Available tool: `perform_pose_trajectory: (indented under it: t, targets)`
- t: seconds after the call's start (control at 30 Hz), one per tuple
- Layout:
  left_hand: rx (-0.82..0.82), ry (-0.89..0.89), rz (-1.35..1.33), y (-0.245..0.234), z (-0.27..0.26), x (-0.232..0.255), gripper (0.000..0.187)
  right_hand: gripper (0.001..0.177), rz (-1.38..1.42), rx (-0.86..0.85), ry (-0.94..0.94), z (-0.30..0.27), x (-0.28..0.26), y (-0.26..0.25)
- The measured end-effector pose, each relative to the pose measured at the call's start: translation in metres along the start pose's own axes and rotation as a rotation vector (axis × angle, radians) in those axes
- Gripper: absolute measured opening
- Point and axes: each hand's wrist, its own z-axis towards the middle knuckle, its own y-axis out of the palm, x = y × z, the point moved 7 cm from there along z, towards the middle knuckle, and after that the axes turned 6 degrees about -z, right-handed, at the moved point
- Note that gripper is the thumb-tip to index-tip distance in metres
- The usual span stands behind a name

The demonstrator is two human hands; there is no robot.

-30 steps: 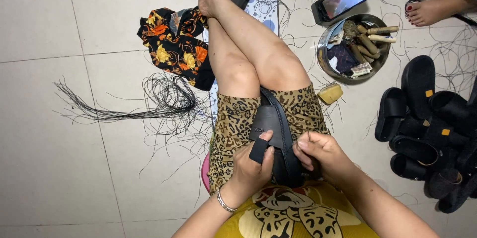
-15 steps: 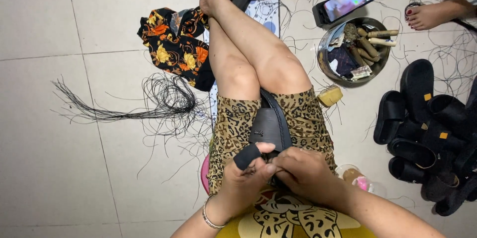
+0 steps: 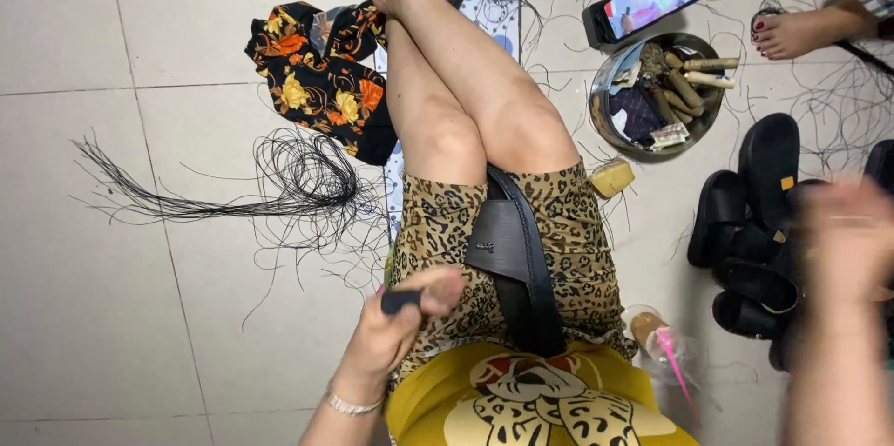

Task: Hand-sewing the strap of a black sandal using a specialized stitching tool and thread while seated on the floor.

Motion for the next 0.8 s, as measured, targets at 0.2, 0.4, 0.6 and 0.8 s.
perform_pose_trajectory:
  t: [0.2,0.4,0.6,0.8]
  targets:
    - [-0.086,0.427,-0.625,0.018,0.036,0.084,0.027,0.018,0.194,-0.923,-0.114,-0.116,-0.173,0.111]
    - [0.173,0.440,-0.675,-0.067,0.046,0.086,0.039,0.032,0.890,-0.990,-0.022,-0.126,-0.197,0.125]
    - [0.631,0.380,-0.286,-0.134,0.051,0.022,0.044,0.054,1.109,-0.725,0.346,-0.103,-0.093,0.174]
    - [0.067,0.532,0.823,0.070,0.048,0.068,0.039,0.024,0.780,-0.697,-0.189,-0.090,-0.215,0.086]
